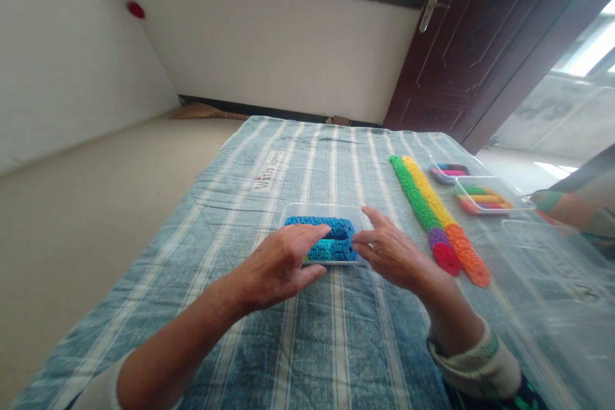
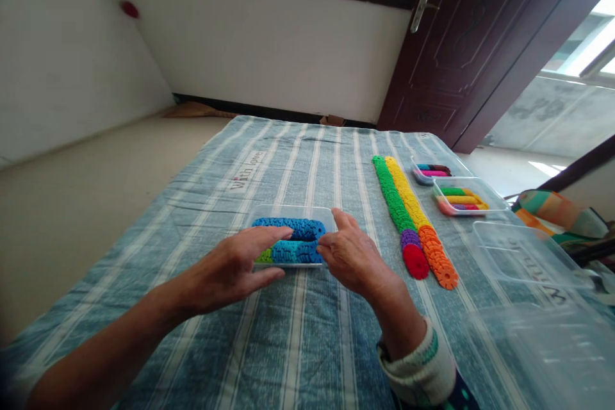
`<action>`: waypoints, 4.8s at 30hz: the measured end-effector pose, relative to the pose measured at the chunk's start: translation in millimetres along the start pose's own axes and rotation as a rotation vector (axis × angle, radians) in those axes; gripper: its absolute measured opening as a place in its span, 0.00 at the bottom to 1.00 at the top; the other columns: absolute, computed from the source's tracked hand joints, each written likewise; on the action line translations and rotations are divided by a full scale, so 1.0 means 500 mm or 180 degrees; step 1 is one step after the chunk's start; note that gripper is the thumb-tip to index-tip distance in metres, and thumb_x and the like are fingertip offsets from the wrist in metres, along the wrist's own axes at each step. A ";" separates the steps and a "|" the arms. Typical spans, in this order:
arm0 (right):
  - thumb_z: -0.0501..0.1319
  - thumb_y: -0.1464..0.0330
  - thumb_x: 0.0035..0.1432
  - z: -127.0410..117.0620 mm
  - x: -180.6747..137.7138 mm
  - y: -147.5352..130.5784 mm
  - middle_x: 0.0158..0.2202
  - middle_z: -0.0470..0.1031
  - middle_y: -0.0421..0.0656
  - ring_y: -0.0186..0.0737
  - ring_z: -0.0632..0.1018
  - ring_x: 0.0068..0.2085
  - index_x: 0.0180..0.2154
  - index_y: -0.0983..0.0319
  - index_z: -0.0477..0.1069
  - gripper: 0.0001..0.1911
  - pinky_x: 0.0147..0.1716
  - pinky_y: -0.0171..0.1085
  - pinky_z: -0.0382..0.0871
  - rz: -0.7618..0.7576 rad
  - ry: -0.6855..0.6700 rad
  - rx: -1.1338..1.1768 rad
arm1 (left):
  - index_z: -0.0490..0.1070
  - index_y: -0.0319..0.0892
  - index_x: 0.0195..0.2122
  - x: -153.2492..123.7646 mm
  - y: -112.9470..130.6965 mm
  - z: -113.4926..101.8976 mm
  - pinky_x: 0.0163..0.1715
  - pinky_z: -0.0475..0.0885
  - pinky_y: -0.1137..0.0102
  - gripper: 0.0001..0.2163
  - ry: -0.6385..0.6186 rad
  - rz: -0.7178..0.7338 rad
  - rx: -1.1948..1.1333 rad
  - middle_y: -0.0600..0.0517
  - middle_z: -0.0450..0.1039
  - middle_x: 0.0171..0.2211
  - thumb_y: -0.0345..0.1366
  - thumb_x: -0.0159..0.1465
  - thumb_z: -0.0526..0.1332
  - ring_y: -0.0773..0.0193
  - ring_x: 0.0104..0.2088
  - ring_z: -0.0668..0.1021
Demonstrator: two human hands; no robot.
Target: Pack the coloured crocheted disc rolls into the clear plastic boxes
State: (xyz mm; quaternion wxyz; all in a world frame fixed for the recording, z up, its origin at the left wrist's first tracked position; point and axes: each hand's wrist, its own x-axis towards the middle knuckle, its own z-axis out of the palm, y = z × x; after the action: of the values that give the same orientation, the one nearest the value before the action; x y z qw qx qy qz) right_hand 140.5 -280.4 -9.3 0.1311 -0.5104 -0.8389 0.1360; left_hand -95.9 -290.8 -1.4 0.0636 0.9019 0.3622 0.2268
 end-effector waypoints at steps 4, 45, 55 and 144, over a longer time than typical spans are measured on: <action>0.57 0.66 0.65 0.006 -0.001 -0.003 0.60 0.64 0.50 0.58 0.66 0.62 0.38 0.57 0.81 0.13 0.55 0.56 0.67 0.0121 0.0037 0.0020 | 0.67 0.38 0.55 0.001 0.005 0.001 0.49 0.76 0.55 0.22 -0.0080 0.0040 0.0066 0.42 0.78 0.49 0.33 0.60 0.64 0.51 0.48 0.79; 0.57 0.68 0.64 -0.006 0.011 -0.001 0.47 0.75 0.50 0.46 0.77 0.46 0.44 0.62 0.75 0.10 0.48 0.45 0.70 -0.0031 0.0525 0.0367 | 0.58 0.41 0.61 -0.007 -0.017 -0.032 0.60 0.58 0.41 0.30 -0.0997 -0.0518 0.0622 0.37 0.67 0.61 0.43 0.61 0.65 0.45 0.61 0.70; 0.58 0.68 0.64 -0.010 0.013 0.002 0.45 0.74 0.47 0.43 0.76 0.45 0.41 0.61 0.75 0.08 0.45 0.40 0.67 0.0057 0.0374 0.0421 | 0.66 0.43 0.57 -0.013 -0.034 -0.055 0.57 0.67 0.51 0.23 -0.0657 -0.0559 0.0242 0.45 0.75 0.53 0.42 0.62 0.62 0.51 0.53 0.76; 0.56 0.65 0.64 -0.025 0.019 0.018 0.45 0.80 0.48 0.45 0.79 0.46 0.49 0.61 0.75 0.15 0.40 0.37 0.65 0.0445 0.0081 0.0253 | 0.80 0.44 0.42 0.141 -0.056 0.072 0.59 0.65 0.48 0.11 -0.0576 -0.0387 0.0588 0.41 0.71 0.57 0.41 0.61 0.66 0.43 0.60 0.69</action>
State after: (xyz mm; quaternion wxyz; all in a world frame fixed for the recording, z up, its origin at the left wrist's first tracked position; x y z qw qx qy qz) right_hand 148.3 -266.6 0.0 0.1521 -0.5638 -0.7934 0.1715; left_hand -52.4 -220.7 -15.6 0.0264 0.8971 0.4282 0.1060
